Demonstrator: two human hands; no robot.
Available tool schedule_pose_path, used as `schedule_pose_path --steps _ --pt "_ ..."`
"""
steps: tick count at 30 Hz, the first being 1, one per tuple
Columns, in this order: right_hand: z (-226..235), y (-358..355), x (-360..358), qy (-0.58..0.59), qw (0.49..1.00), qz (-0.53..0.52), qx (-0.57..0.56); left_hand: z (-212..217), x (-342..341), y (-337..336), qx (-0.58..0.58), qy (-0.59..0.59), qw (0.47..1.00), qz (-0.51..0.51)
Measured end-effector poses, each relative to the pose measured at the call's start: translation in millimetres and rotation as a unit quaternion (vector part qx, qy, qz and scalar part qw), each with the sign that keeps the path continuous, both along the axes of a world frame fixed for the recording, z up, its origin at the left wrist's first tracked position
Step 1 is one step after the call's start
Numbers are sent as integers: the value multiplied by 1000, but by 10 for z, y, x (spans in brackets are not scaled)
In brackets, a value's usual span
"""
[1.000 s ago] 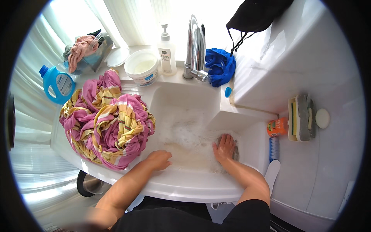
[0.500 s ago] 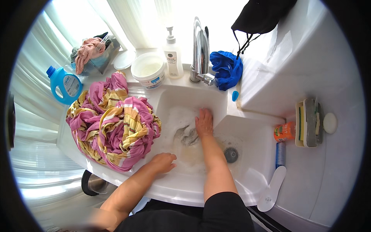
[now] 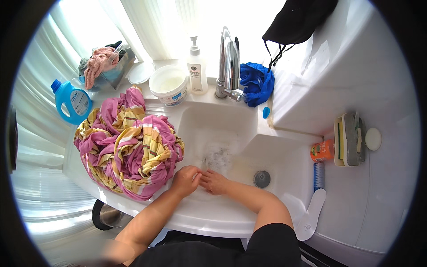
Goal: The person washes a piece of patterned pink and gold fabric in a sink by rubbing and scrubbing it with their hands in soapy water before rinsing it under a running faucet.
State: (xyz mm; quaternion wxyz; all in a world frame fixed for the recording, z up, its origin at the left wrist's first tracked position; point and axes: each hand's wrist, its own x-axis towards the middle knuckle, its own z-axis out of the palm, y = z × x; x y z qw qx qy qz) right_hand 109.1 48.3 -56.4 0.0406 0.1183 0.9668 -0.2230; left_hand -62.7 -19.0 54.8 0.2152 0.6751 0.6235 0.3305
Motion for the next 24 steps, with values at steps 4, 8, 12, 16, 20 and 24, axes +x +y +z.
schedule_pose_path --steps 4,8,12,16,20,24 --pt "19 466 438 94 940 -293 144 6 33 -3 -32 20 998 -48" --pt "11 592 23 -19 913 -400 81 -15 45 24 -86 56 993 -55" --pt "81 34 -337 24 978 -177 -112 7 35 9 -101 93 989 -62" --pt "218 -313 195 167 981 -100 -24 13 8 -29 -108 52 992 -34" --pt "88 78 1090 94 811 -563 129 9 -10 -48 -99 49 993 -44" --pt "-331 286 1151 -115 693 -700 128 -42 51 -14 -118 85 987 -65"
